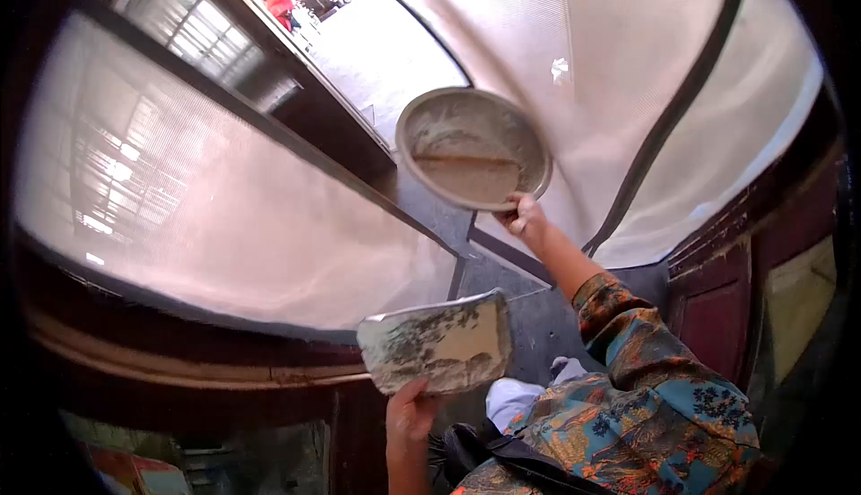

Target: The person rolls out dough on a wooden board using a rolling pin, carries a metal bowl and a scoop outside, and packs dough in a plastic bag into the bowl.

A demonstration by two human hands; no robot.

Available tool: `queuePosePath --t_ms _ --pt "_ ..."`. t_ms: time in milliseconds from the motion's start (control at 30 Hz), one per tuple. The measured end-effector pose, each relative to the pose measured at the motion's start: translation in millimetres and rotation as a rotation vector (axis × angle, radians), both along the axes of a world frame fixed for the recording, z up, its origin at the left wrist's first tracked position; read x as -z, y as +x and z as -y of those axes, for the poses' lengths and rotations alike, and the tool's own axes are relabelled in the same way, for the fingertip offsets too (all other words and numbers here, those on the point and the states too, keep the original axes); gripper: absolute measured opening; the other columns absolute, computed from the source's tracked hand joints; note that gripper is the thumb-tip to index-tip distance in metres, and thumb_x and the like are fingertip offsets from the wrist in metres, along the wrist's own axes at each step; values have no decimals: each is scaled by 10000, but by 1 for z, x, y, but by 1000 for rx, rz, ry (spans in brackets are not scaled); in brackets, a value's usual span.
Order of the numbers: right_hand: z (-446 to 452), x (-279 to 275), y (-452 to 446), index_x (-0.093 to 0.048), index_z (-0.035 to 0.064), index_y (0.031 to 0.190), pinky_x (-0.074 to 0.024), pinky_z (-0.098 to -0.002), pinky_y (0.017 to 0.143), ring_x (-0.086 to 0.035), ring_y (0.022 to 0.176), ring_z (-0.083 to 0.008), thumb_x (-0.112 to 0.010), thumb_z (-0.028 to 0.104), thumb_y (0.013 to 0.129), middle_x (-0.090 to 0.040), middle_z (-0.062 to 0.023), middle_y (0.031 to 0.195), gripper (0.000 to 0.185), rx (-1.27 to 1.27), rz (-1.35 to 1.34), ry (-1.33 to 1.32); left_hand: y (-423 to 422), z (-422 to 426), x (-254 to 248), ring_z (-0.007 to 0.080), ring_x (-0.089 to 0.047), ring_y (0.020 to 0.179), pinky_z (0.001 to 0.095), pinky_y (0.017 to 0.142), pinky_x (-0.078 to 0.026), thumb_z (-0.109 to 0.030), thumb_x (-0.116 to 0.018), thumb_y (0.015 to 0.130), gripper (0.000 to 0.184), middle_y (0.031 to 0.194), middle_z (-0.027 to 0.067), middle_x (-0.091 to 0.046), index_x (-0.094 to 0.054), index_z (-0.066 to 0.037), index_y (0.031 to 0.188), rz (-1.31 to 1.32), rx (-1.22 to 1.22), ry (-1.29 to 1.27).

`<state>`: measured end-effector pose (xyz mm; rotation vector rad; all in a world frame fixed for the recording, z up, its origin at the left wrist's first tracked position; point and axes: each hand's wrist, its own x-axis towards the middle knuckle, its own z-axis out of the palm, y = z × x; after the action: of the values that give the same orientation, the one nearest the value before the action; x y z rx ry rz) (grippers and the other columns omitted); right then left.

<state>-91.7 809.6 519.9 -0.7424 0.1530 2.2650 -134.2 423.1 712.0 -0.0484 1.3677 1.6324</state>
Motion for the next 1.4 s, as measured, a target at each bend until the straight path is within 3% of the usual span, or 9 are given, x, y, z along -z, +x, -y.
queuePosePath --t_ms 300,433,533,667,700,867,1167,1300,1400 --pt "-86 8 67 -446 -25 1102 -522 -462 799 -545 985 -321 -478 111 836 -515 -200 1110 300 323 182 -17 -67 -135 51 366 -516 1086 546 922 -412 -79 -507 842 448 1198 202 -510 -375 45 1252 328 546 145" --pt "-119 9 118 -431 -27 1145 -497 -436 847 -547 995 -300 -498 93 810 -513 -172 1129 363 408 230 10 -138 -215 28 358 -477 1124 541 906 -423 -26 -488 830 482 1266 192 -440 -332 20 1284 257 548 78" --pt "-136 0 143 -414 -21 1149 -520 -493 763 -563 960 -322 -503 148 811 -524 -199 1093 389 419 406 -6 -191 -278 -3 375 -469 1134 561 880 -442 4 -493 812 501 1257 186 -452 -348 -21 1291 199 327 214" --pt "-170 60 170 -462 -10 984 -550 -480 584 -617 695 -356 -503 122 743 -569 -231 875 278 492 545 -82 -278 -320 10 369 -506 1100 550 818 -496 4 -496 791 502 1215 159 -503 -385 -45 1278 24 98 260" --pt "-187 126 188 -484 -12 989 -549 -463 566 -618 698 -347 -495 108 731 -574 -224 882 285 423 593 -60 -286 -329 9 360 -519 1086 535 795 -515 1 -495 785 500 1212 155 -508 -397 -45 1273 -44 -22 243" --pt "-262 192 191 -541 59 889 -499 -359 503 -586 665 -216 -512 117 729 -593 -107 799 172 684 736 -140 -334 -330 22 350 -587 955 481 733 -552 -30 -482 781 328 1073 192 -582 -498 41 1101 62 -472 156" --pt "-292 124 96 -538 90 983 -500 -306 473 -572 587 -165 -450 202 870 -599 -53 771 181 410 725 -152 -374 -287 5 347 -612 909 479 719 -559 -5 -486 733 330 1048 193 -597 -511 63 1055 -104 -698 127" --pt "-294 128 85 -554 84 1012 -495 -313 478 -595 636 -194 -469 216 858 -614 -69 831 221 400 642 -239 -423 -338 8 332 -596 921 511 766 -533 -5 -480 771 291 1031 192 -596 -509 50 1055 85 -674 162" --pt "-291 74 49 -555 74 1009 -496 -299 476 -596 630 -187 -482 213 854 -618 -73 830 221 387 643 -216 -454 -410 -43 315 -594 937 501 765 -539 -8 -482 791 301 1060 186 -582 -496 34 1090 51 -541 117"
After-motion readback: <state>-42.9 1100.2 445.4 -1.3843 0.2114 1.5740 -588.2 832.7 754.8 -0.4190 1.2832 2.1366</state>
